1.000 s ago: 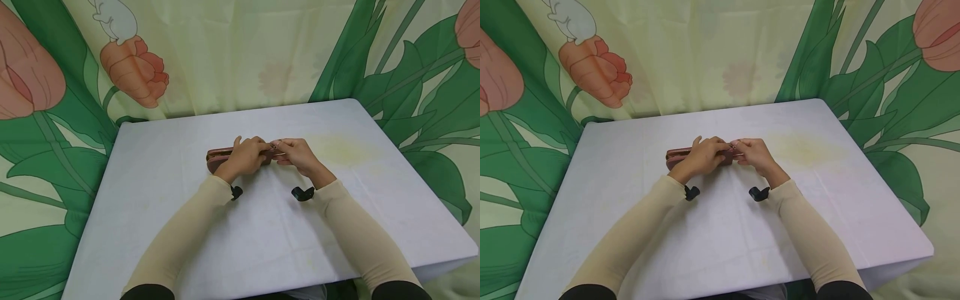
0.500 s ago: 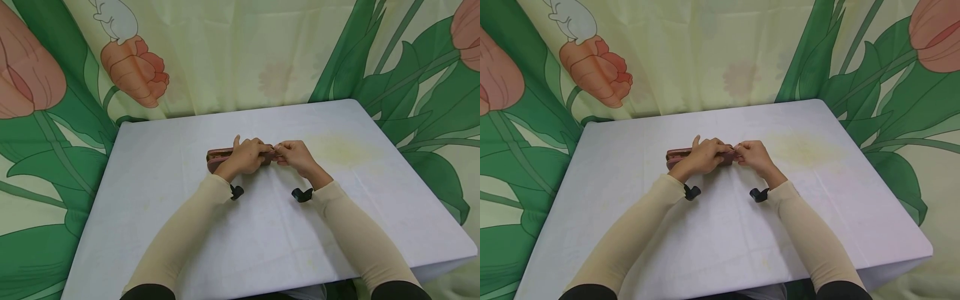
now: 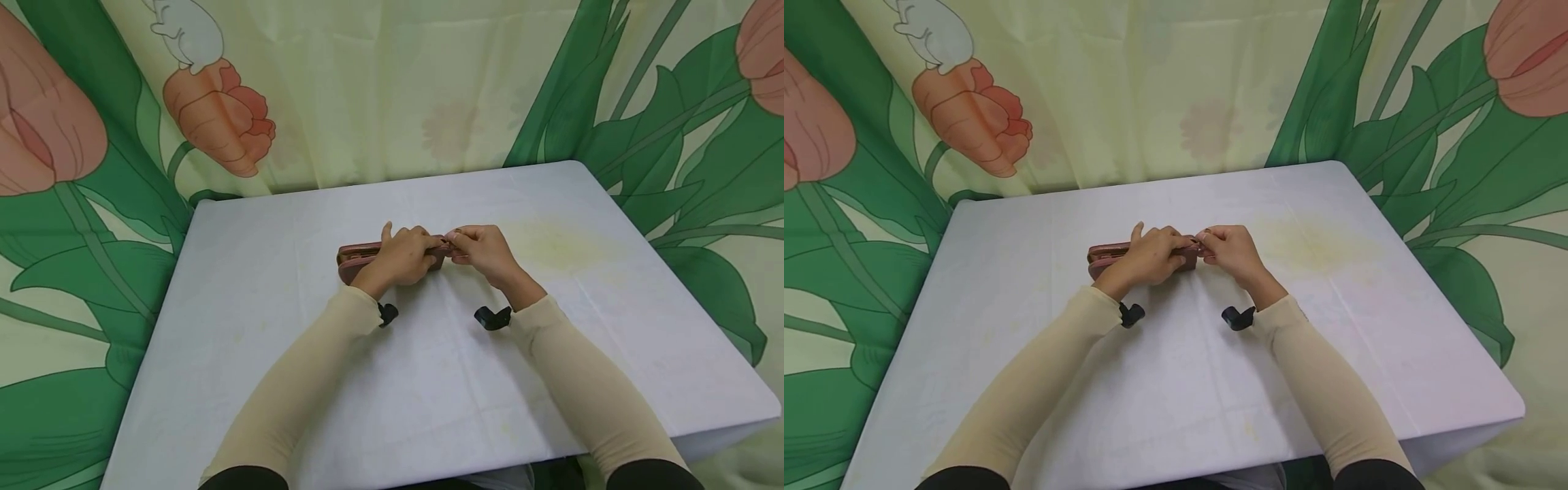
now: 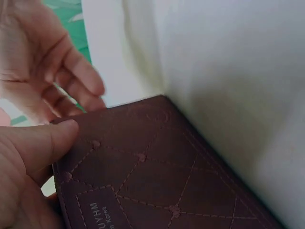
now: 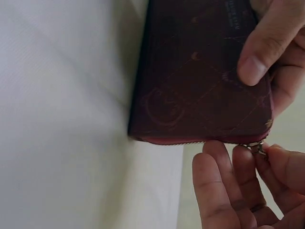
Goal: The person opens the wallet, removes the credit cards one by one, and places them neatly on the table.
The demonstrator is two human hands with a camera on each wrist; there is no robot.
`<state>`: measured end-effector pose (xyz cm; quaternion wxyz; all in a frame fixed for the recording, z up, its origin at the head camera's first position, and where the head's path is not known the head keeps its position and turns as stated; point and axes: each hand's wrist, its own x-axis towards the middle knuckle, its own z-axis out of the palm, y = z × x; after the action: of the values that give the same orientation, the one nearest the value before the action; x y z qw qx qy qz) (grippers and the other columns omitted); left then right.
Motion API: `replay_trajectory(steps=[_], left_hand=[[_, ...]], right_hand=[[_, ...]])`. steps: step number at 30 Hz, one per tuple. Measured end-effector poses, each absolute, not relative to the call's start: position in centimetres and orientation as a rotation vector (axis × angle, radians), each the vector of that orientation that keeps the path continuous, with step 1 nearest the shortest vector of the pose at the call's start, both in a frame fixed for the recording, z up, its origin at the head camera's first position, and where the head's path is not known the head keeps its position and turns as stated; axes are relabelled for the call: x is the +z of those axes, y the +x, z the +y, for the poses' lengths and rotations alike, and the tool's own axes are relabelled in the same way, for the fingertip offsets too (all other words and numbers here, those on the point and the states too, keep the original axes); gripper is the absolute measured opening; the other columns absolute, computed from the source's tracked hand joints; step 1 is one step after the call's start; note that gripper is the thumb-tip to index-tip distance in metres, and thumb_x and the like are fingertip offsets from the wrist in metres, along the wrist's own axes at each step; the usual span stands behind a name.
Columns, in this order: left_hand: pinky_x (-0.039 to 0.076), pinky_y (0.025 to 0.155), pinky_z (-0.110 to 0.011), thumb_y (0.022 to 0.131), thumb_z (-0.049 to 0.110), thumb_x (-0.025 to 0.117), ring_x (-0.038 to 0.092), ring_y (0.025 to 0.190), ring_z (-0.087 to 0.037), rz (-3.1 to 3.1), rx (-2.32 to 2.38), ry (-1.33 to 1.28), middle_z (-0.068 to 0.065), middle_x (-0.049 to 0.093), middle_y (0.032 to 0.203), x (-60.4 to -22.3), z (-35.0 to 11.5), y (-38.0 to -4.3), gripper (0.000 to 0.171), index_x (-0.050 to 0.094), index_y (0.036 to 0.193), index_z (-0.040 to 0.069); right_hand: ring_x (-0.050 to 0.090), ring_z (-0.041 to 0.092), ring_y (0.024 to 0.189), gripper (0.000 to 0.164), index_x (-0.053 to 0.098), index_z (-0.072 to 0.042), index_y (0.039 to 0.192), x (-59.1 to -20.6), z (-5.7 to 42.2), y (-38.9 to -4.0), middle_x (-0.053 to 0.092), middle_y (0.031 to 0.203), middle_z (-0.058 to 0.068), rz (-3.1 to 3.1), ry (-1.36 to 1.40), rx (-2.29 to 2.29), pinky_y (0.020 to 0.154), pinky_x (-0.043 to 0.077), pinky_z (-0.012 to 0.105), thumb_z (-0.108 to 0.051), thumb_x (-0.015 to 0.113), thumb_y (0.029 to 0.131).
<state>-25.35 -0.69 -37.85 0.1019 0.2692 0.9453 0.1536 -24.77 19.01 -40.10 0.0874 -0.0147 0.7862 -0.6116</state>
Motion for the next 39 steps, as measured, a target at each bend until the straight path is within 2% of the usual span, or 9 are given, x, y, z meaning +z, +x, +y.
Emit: replay_trajectory(steps=[4, 12, 16, 19, 21, 23, 30, 35, 39], left_hand=[[0.006, 0.123, -0.067, 0.108, 0.024, 0.058, 0.054, 0.134, -0.025, 2.792, 0.447, 0.778, 0.0, 0.058, 0.145, -37.6, -0.9, -25.4, 0.041, 0.06, 0.148, 0.029], [0.014, 0.121, -0.069, 0.109, 0.027, 0.056, 0.055, 0.129, -0.027, 2.803, 0.336, 0.768, -0.001, 0.057, 0.141, -38.0, -0.5, -25.7, 0.043, 0.053, 0.151, 0.036], [0.027, 0.115, -0.064, 0.111, 0.03, 0.052, 0.057, 0.12, -0.028, 2.828, 0.238, 0.786, -0.001, 0.056, 0.135, -38.2, -0.2, -25.7, 0.041, 0.051, 0.151, 0.038], [0.038, 0.104, -0.054, 0.111, 0.031, 0.049, 0.058, 0.112, -0.026, 2.841, 0.192, 0.818, 0.0, 0.056, 0.13, -38.3, -0.2, -25.6, 0.038, 0.052, 0.148, 0.038], [0.041, 0.096, -0.05, 0.111, 0.032, 0.049, 0.058, 0.108, -0.025, 2.846, 0.198, 0.836, 0.0, 0.056, 0.127, -38.4, -0.2, -25.6, 0.035, 0.054, 0.146, 0.037], [0.042, 0.094, -0.049, 0.111, 0.032, 0.05, 0.058, 0.106, -0.025, 2.847, 0.214, 0.852, 0.0, 0.057, 0.126, -38.4, -0.3, -25.7, 0.033, 0.055, 0.144, 0.036], [0.037, 0.108, -0.057, 0.109, 0.028, 0.057, 0.06, 0.114, -0.027, 2.845, 0.283, 0.888, -0.002, 0.06, 0.131, -38.3, -0.8, -26.0, 0.037, 0.057, 0.144, 0.035], [0.031, 0.116, -0.057, 0.107, 0.023, 0.061, 0.059, 0.124, -0.027, 2.837, 0.413, 0.925, -0.006, 0.061, 0.135, -38.3, -1.4, -26.1, 0.037, 0.062, 0.144, 0.025], [0.027, 0.121, -0.058, 0.106, 0.022, 0.063, 0.059, 0.126, -0.026, 2.842, 0.492, 0.938, -0.007, 0.062, 0.134, -38.4, -2.1, -26.0, 0.034, 0.065, 0.139, 0.019]], right_hand=[[0.075, 0.014, 0.096, 0.03, 0.071, 0.008, 0.123, -39.8, 18.8, -24.7, 0.074, 0.112, 0.011, 2.343, -0.064, -1.855, 0.084, 0.061, 0.032, -0.016, 0.06, 0.108], [0.075, 0.013, 0.084, 0.029, 0.068, 0.011, 0.121, -40.6, 19.2, -25.1, 0.075, 0.089, 0.002, 2.275, 0.043, -1.849, 0.079, 0.062, 0.031, -0.012, 0.06, 0.107], [0.076, 0.014, 0.084, 0.028, 0.069, 0.012, 0.119, -41.1, 19.1, -25.2, 0.076, 0.091, 0.008, 2.308, 0.036, -1.808, 0.08, 0.062, 0.031, -0.012, 0.06, 0.107], [0.076, 0.017, 0.086, 0.028, 0.071, 0.011, 0.117, -41.5, 19.1, -25.3, 0.077, 0.097, 0.015, 2.362, 0.038, -1.742, 0.082, 0.062, 0.034, -0.014, 0.061, 0.107], [0.077, 0.019, 0.087, 0.028, 0.072, 0.01, 0.115, -41.8, 19.0, -25.3, 0.077, 0.1, 0.019, 2.397, 0.043, -1.699, 0.082, 0.062, 0.036, -0.014, 0.061, 0.107], [0.076, 0.021, 0.087, 0.027, 0.074, 0.007, 0.113, -42.0, 19.0, -25.3, 0.076, 0.102, 0.021, 2.441, 0.052, -1.655, 0.08, 0.063, 0.036, -0.015, 0.06, 0.107], [0.072, 0.019, 0.074, 0.028, 0.076, 0.004, 0.108, -42.6, 18.7, -25.7, 0.076, 0.095, 0.02, 2.498, 0.088, -1.525, 0.064, 0.06, 0.029, -0.017, 0.057, 0.109], [0.065, 0.013, 0.059, 0.028, 0.077, 0.001, 0.1, -43.0, 18.6, -26.0, 0.071, 0.074, 0.011, 2.542, 0.103, -1.399, 0.055, 0.056, 0.026, -0.016, 0.056, 0.108], [0.061, 0.012, 0.054, 0.032, 0.075, -0.001, 0.089, -43.5, 18.7, -26.4, 0.064, 0.064, 0.004, 2.58, 0.07, -1.288, 0.052, 0.053, 0.026, -0.02, 0.057, 0.107]])
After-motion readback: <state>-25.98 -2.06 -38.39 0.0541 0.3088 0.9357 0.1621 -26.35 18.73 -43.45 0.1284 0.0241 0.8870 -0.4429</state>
